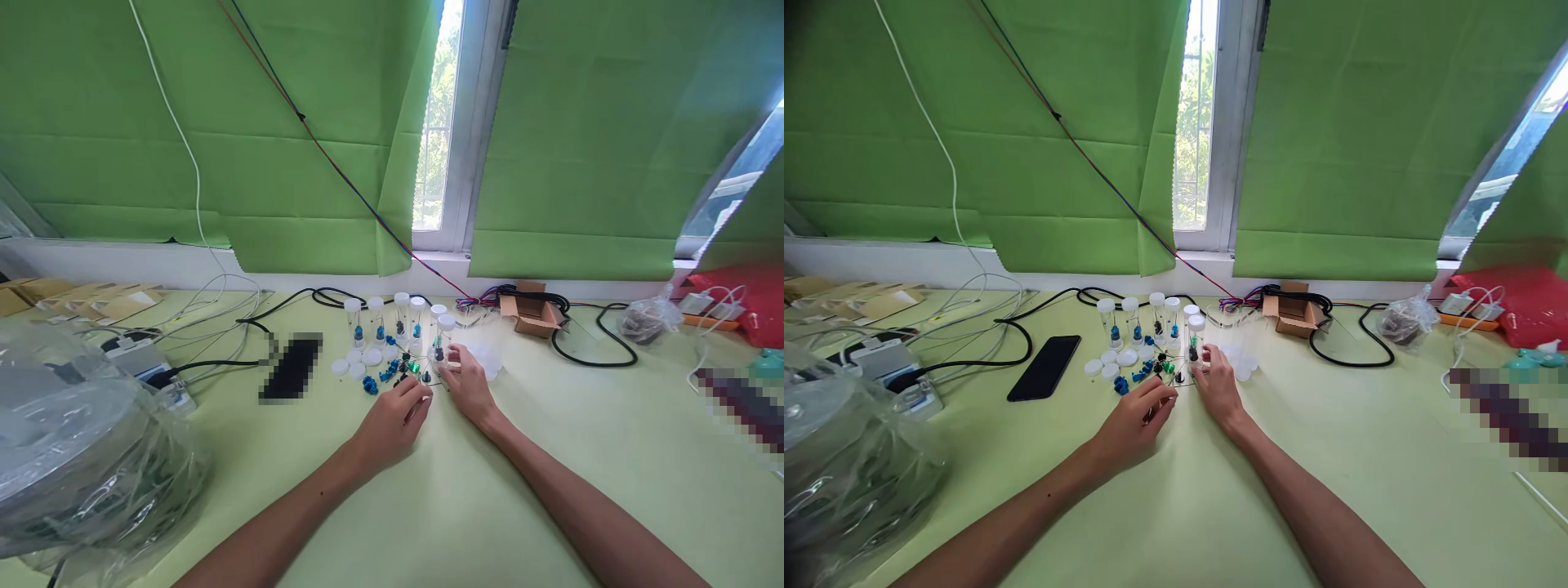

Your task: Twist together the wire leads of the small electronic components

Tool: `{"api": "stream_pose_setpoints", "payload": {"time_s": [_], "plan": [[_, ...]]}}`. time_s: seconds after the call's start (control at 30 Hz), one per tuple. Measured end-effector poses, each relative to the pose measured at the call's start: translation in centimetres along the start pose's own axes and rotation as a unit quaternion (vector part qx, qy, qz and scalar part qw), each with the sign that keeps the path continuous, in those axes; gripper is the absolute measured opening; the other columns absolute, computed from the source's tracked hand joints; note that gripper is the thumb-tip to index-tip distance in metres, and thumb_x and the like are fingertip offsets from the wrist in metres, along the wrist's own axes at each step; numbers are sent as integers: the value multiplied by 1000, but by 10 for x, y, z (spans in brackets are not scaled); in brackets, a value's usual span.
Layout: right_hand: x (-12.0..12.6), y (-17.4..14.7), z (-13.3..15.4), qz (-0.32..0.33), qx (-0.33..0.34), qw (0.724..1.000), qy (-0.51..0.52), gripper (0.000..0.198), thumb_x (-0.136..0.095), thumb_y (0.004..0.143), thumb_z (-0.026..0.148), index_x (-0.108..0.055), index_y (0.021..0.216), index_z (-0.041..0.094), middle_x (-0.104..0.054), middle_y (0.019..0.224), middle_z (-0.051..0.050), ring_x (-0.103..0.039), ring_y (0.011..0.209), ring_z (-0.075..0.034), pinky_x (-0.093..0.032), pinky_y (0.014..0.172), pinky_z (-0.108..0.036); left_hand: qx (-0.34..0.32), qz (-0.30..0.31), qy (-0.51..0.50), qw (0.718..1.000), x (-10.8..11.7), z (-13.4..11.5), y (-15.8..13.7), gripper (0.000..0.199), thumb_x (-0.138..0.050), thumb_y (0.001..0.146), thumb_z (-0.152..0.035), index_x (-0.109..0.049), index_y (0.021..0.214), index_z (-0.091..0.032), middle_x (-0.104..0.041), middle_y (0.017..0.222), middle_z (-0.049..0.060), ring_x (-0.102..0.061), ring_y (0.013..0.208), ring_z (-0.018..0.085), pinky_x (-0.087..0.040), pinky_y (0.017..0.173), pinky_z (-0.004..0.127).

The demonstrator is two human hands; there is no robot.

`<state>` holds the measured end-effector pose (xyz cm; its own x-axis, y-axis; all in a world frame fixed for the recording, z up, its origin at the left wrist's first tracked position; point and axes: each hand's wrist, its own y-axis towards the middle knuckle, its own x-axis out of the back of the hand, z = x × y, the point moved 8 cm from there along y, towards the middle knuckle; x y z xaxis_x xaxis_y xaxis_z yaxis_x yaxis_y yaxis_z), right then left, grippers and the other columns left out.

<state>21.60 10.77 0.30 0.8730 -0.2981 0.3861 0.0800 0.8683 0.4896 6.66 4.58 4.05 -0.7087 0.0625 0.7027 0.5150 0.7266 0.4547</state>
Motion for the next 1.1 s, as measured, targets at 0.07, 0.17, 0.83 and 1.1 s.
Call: {"api": "stream_pose_setpoints", "payload": {"time_s": [0.07,0.17,0.83,1.1], "plan": [[-1,-1,1,1,1,1000,4,37,-56,84,29,-49,117,16,-59,105,-14,-58,100,-24,-57,76,-38,-3,1,1,1000,-1,-1,-1,22,-39,96,-22,-61,95,-20,-55,85,4,-50,65,13,-38,55,24],[2,-2,4,-11,5,1000,-8,37,-55,84,30,-48,118,15,-59,104,-14,-58,98,-24,-57,74,-37,-5,4,6,1000,-2,-3,-2,22,-39,96,-22,-61,94,-20,-56,85,4,-52,67,13,-39,55,24],[9,-8,3,-44,3,989,-138,13,-45,84,24,-54,89,17,-59,83,-7,-55,76,-22,-45,69,-35,89,-117,141,979,77,72,-11,26,-43,91,-30,-66,91,-19,-62,87,6,-56,66,16,-44,60,29],[4,-10,16,-27,27,988,-150,15,-48,85,27,-54,75,19,-58,70,-3,-53,67,-19,-41,65,-31,128,-47,100,986,63,84,-14,31,-47,89,-41,-65,105,-22,-57,102,5,-51,53,11,-46,61,30]]}}
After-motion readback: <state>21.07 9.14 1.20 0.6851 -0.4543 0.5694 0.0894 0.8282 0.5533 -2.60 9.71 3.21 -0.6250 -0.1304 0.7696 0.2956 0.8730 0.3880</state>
